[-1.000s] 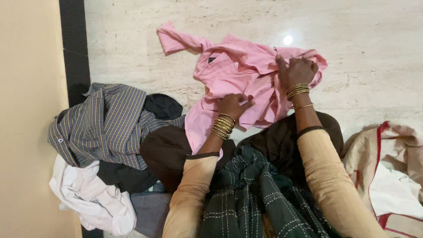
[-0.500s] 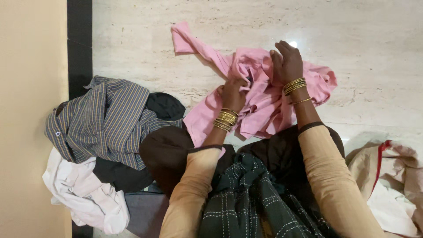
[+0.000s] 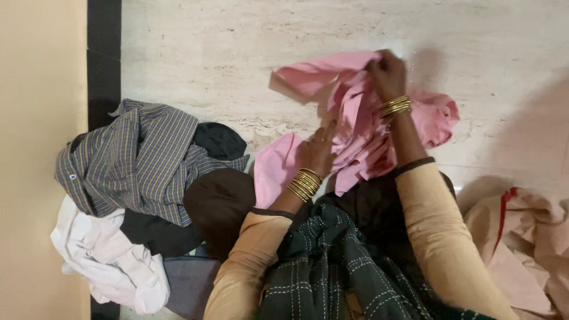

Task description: The person sits on the floor and folds a pink long-sleeved shirt, smoothing it out and buttoning it before placing it into a cloth bag. They then pick up a striped shirt from a pile and begin buttoning it.

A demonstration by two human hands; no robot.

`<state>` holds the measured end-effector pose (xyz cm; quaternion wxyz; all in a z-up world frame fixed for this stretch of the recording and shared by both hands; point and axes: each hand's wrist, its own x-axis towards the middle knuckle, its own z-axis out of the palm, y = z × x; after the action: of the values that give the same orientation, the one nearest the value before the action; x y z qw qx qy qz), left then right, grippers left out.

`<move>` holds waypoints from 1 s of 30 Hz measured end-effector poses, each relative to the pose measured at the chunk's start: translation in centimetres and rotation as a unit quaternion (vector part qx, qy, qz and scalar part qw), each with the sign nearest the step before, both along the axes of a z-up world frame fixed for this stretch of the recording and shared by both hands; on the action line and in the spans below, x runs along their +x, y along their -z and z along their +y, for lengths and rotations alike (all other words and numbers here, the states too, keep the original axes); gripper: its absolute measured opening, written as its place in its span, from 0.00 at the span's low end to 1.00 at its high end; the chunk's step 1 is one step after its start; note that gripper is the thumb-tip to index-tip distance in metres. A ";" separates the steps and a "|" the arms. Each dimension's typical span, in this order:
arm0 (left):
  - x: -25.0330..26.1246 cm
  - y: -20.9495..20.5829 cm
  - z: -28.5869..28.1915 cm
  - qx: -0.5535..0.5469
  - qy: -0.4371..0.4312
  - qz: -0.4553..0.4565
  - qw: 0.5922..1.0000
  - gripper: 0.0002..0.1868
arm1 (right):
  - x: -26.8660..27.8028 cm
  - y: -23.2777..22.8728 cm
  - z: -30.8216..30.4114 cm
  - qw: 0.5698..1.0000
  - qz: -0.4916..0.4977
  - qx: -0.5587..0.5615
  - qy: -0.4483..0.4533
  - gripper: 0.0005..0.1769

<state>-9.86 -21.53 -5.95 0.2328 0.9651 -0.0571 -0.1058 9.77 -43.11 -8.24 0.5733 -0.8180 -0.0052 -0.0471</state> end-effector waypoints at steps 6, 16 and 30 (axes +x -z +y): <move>1.2 -3.4 -0.4 0.078 0.100 0.202 0.971 0.31 | -3.6 -1.3 -26.4 0.808 -0.094 0.323 0.483 0.22; 14.3 -4.9 8.7 -0.177 -0.091 -0.059 0.978 0.09 | -3.1 -2.0 -34.3 0.836 -0.024 0.176 0.519 0.19; 12.8 3.0 3.9 0.015 -0.177 -0.178 0.968 0.52 | 3.4 4.9 -13.2 0.987 -0.030 -0.156 0.012 0.24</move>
<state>2.90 -17.68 -8.94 0.2194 0.9665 0.0754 0.1101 13.21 -56.35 -13.14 0.4379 -0.8955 -0.0193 -0.0771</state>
